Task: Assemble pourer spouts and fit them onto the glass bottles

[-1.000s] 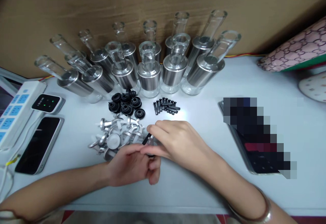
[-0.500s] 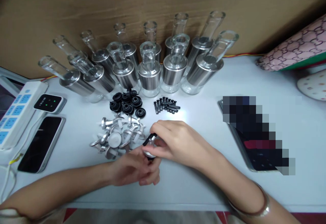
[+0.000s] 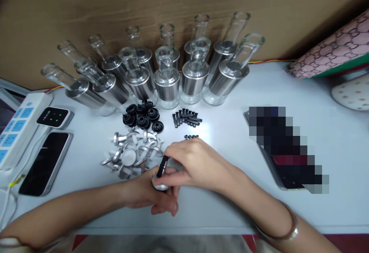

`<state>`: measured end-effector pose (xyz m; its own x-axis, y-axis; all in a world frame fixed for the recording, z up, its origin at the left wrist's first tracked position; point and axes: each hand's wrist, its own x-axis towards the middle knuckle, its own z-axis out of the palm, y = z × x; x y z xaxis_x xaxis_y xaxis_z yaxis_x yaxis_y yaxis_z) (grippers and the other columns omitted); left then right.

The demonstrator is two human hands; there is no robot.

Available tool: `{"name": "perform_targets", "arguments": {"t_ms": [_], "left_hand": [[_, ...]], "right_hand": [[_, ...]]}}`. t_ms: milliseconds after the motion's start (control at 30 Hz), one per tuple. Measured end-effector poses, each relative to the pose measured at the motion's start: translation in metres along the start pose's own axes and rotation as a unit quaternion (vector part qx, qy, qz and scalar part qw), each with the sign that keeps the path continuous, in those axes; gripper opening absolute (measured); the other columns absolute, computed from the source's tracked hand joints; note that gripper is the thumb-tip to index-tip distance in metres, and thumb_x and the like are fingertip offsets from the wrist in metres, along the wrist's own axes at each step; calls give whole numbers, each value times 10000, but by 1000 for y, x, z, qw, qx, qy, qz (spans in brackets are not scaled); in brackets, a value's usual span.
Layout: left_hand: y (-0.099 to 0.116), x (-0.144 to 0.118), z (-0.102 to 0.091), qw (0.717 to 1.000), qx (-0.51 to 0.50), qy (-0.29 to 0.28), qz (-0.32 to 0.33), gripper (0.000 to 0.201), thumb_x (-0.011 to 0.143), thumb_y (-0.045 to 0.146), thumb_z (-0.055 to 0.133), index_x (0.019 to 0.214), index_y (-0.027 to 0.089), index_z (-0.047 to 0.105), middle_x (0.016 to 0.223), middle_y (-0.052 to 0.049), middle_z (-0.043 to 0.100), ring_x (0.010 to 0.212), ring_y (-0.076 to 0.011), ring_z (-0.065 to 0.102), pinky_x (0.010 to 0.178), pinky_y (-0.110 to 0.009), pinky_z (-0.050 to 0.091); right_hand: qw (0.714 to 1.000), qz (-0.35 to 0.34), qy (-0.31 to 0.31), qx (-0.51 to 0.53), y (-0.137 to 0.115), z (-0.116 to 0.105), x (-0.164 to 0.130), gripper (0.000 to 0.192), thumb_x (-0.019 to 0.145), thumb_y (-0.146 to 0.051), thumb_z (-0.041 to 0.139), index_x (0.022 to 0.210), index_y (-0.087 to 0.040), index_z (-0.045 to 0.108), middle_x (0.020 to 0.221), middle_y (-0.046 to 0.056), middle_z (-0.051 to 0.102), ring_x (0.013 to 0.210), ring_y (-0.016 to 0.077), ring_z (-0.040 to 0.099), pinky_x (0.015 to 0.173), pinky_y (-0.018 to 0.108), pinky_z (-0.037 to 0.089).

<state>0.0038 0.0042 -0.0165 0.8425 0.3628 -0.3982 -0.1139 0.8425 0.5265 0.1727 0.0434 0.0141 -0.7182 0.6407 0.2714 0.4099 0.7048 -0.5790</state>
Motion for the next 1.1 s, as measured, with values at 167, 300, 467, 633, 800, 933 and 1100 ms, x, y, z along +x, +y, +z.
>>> {"name": "perform_targets", "arguments": {"t_ms": [167,300,467,633,800,933,1100], "left_hand": [[0,-2,-1,999,45,-9,7,460,550,442,876,562,151,520,370,100,462,348,-38,396,458,-221,356],[1,-4,-3,997,69,-29,-4,473,688,476,783,485,156,502,345,97,377,326,-31,311,422,-231,293],[1,-2,-4,999,17,-34,0,429,659,434,805,496,169,510,362,117,343,353,-31,278,561,-272,427],[1,-1,-3,999,4,-35,3,377,673,391,803,511,163,550,366,113,347,363,-37,278,582,-273,432],[-3,-2,-5,1000,14,-22,0,310,659,367,804,548,150,612,401,87,393,396,-51,300,499,-255,332],[-3,-1,-5,1000,22,-4,-10,349,603,410,831,557,141,614,426,72,428,411,-52,321,451,-239,216],[0,-4,-4,995,98,-16,4,431,567,416,864,559,155,521,503,69,494,450,-51,377,459,-222,267]], "right_hand": [[999,-31,16,-42,-4,0,3,540,959,-562,398,611,-173,533,514,-28,495,459,99,416,479,249,296],[987,-65,22,-145,-3,3,3,587,1012,-504,275,574,-182,496,495,-13,499,436,115,403,483,270,284],[970,-88,36,-226,-2,7,1,562,1036,-398,259,568,-188,488,479,-8,502,421,131,405,487,289,268],[964,-95,29,-246,-1,11,-1,574,1046,-316,195,570,-190,491,486,2,512,424,137,400,493,311,257],[965,-100,21,-243,-1,12,-2,559,1046,-284,196,582,-190,493,498,5,509,442,136,385,506,316,268],[967,-101,21,-232,0,14,-1,570,1047,-283,195,574,-187,497,490,7,511,433,133,399,494,313,274],[988,-49,51,-137,0,9,-2,576,1049,-243,170,544,-191,442,451,-13,475,391,104,387,455,277,285]]}}
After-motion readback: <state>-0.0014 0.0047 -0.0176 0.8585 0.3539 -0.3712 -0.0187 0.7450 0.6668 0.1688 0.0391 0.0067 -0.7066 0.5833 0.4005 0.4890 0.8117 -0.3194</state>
